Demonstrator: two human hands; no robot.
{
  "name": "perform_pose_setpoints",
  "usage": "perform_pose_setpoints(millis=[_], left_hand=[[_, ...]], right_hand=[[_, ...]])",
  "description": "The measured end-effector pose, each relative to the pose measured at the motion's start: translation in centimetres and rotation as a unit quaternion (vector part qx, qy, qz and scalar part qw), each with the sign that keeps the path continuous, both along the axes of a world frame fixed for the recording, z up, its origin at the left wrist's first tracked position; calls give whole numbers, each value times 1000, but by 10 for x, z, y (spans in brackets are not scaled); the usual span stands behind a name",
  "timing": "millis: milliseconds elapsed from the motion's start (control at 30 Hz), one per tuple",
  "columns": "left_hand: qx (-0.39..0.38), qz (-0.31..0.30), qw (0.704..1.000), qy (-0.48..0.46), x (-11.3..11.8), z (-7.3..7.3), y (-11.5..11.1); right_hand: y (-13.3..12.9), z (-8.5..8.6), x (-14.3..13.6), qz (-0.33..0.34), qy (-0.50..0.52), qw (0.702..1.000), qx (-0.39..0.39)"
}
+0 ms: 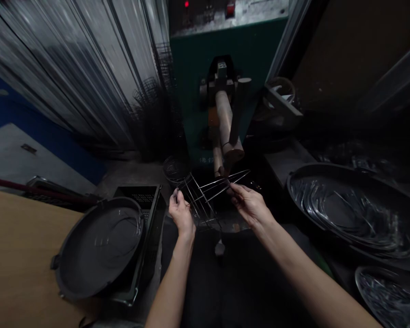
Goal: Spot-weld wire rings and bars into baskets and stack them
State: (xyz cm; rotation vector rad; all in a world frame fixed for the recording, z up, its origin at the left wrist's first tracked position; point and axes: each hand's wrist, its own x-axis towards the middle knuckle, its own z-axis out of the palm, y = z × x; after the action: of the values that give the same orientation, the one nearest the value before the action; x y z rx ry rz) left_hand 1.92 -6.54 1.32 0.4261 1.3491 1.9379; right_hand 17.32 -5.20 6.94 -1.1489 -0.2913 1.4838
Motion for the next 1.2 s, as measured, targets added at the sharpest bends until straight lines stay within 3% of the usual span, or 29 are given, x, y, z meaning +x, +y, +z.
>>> perform_pose_setpoints(millis=[300, 700, 867, 933, 1033, 1133, 1200], left_hand=[[3, -25, 999, -28, -4, 10, -2], [-4, -5, 999, -33, -9, 7, 16], [-15, -13, 999, -27, -11, 11, 17], [-8, -15, 1000, -24, -10, 11, 15], [11, -5, 1000, 12, -6, 8, 0], [9, -19, 996, 84, 5, -4, -34], [8, -63, 988, 138, 12, -18, -62]], right_hand=[[0, 2, -1, 21, 3, 1000, 2], [-21, -18, 18, 5, -21, 1000, -9], [-45, -8, 15, 53, -117, 990, 53], [-56, 5, 16, 117, -205, 967, 96], [-64, 30, 17, 208, -344, 897, 181], [-51, 46, 20, 207, -456, 826, 260], [-35, 44, 23, 218, -499, 800, 253]])
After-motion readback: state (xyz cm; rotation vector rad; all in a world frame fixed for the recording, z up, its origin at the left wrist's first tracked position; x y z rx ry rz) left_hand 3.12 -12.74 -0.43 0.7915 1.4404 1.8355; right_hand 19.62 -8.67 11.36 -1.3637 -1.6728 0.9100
